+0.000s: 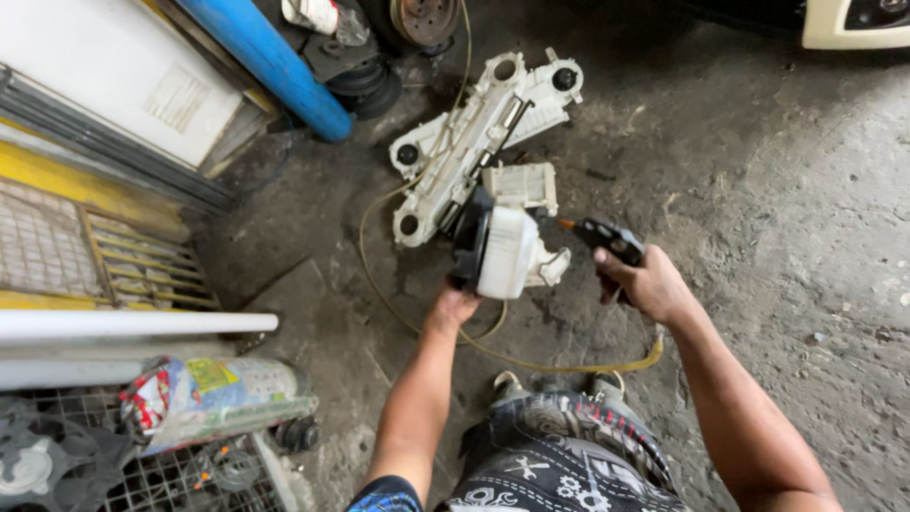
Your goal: The person uses a handheld air nozzle to blow dust and debris off several white plastic automotive parts on the floor. The person handles each part individually, turning them over to clean different sides, then sets them aside.
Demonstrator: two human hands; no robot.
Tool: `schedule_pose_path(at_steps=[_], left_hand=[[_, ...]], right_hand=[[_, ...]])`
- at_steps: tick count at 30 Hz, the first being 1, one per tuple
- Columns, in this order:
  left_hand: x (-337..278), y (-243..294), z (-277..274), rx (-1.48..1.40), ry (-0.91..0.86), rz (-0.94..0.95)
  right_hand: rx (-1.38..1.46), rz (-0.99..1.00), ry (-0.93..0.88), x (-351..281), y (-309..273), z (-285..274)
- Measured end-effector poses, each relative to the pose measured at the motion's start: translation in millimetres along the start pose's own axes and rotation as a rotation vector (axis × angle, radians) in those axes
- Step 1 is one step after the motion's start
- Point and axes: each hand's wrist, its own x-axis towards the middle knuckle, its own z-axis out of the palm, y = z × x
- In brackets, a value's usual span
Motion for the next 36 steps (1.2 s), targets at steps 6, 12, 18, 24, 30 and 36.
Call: schedule_pose_path(at_steps=[6, 12, 18, 24, 30, 36], left_hand=[[41, 8, 7, -0.134, 0.324, 0.081], [44, 16, 14, -0.151, 0.311, 0.101], [40, 8, 14, -0.345, 0.237, -0.004], [19, 14, 32, -0.396, -0.104, -0.123], [-19, 29, 63, -0.271, -0.115, -0.148], [-17, 20, 56, -0.191, -0.223, -0.091]], right_hand=[[-0.21, 0.05, -0.055, -34, 10, 31], [-0.03, -0.005, -0.126, -29, 19, 67], [-0.065, 0.027, -0.108, -32, 33, 86], [-0.069, 0.101, -0.124, -26, 61, 88], [0.143, 0.131, 0.059, -3, 75, 39], [0.143, -0.103, -0.142, -15, 54, -1]])
